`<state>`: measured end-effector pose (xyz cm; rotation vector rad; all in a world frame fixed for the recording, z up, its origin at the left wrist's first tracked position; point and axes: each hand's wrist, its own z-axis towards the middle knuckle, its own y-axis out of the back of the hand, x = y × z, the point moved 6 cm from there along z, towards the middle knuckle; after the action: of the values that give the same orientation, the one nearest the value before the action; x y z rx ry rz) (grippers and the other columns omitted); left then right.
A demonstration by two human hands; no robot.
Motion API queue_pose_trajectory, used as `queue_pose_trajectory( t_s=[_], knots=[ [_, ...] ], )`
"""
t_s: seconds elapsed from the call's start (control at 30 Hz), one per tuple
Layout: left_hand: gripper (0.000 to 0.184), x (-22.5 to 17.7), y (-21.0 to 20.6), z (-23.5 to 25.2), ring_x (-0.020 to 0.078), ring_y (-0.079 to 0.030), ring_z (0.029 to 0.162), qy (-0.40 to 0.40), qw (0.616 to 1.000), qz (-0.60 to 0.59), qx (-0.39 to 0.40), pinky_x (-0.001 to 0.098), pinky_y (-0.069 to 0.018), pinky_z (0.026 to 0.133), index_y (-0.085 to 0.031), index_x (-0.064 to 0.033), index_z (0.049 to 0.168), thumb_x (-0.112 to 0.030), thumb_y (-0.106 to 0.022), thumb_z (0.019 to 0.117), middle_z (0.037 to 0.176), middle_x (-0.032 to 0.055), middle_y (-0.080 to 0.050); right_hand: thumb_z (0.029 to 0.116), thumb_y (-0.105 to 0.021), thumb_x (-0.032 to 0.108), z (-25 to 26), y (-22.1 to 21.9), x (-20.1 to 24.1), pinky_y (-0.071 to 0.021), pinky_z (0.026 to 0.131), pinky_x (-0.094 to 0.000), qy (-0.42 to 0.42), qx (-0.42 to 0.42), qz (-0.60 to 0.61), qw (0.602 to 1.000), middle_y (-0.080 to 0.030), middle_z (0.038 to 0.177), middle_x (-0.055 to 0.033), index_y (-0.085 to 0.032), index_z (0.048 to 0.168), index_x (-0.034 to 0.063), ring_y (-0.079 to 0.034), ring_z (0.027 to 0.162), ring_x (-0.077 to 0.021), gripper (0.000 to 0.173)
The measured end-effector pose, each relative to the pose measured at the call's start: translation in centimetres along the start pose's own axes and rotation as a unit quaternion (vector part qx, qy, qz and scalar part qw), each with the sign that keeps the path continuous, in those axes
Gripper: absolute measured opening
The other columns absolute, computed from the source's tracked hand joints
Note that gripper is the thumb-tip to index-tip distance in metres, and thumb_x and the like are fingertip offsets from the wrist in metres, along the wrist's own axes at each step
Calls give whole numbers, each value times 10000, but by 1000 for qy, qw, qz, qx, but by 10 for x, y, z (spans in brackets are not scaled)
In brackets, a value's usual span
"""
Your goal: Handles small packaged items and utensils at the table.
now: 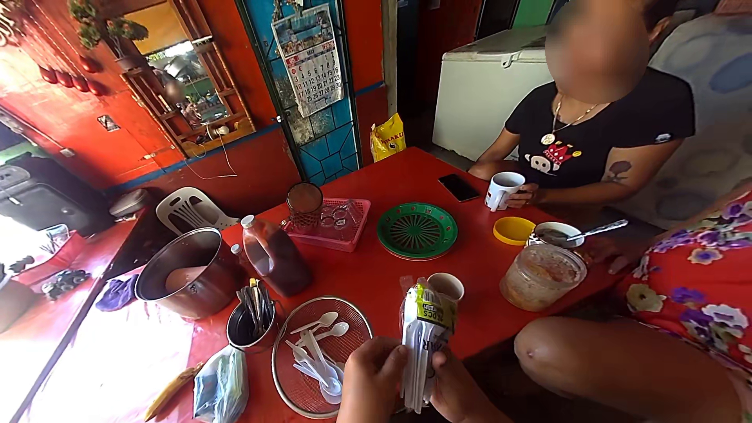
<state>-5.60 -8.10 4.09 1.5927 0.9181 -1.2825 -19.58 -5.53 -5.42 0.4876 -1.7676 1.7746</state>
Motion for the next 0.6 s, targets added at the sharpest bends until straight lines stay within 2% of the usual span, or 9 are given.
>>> queue_pose_trajectory(
  t_s=[0.1, 0.17, 0.23, 0.3, 0.4, 0.53, 0.6],
  knots=[
    [133, 5, 4, -5, 81, -580, 527, 6, 1000, -14, -14, 240, -493, 494, -717, -50, 942, -181, -713, 959, 687, 12, -660, 736, -877, 515, 0, 6, -1, -630, 836, -433, -17, -29, -4, 999, -729, 1056, -105, -551, 1261, 90, -735, 949, -223, 750],
    [119, -1, 7, -12, 45, -592, 538, -38, 996, 57, -49, 219, -511, 518, -725, -70, 916, -188, -742, 924, 676, -19, -666, 732, -870, 539, 1, 7, -1, -630, 846, -443, -28, -40, 6, 999, -719, 1081, -120, -496, 1315, 81, -732, 972, -238, 831],
    [115, -10, 8, -19, 14, -576, 537, -102, 982, 136, -87, 185, -510, 520, -735, -74, 896, -187, -756, 890, 677, -34, -651, 738, -861, 542, 1, 6, -1, -632, 839, -438, -39, -43, 21, 998, -722, 1079, -123, -498, 1313, 83, -737, 964, -241, 820],
    [112, -19, 8, -23, 7, -564, 536, -164, 954, 216, -125, 171, -500, 512, -736, -82, 872, -191, -754, 859, 677, -34, -643, 751, -858, 518, 0, 3, -4, -630, 846, -440, -55, -31, 45, 997, -726, 1091, -132, -521, 1295, 89, -739, 969, -250, 771],
    [106, -26, 6, -23, 11, -572, 535, -195, 932, 272, -140, 182, -503, 500, -744, -104, 866, -209, -737, 853, 692, -38, -652, 781, -832, 507, -1, -1, -7, -629, 842, -427, -69, -14, 70, 995, -746, 1060, -121, -625, 1215, 100, -745, 948, -234, 630],
    [128, -27, 3, -19, 22, -574, 528, -164, 963, 198, -84, 190, -505, 513, -741, -71, 931, -190, -730, 885, 669, -23, -654, 785, -779, 598, -2, -5, -7, -631, 823, -389, -93, 7, 82, 992, -754, 1015, -73, -675, 1169, 140, -743, 923, -180, 607],
    [134, -28, 3, -19, 26, -593, 589, -170, 959, 208, -89, 202, -524, 551, -746, -98, 923, -227, -730, 892, 719, -34, -654, 793, -757, 619, -1, -5, -5, -634, 814, -387, -100, 31, 96, 990, -756, 1010, -72, -696, 1156, 152, -745, 914, -180, 595]
  ],
)
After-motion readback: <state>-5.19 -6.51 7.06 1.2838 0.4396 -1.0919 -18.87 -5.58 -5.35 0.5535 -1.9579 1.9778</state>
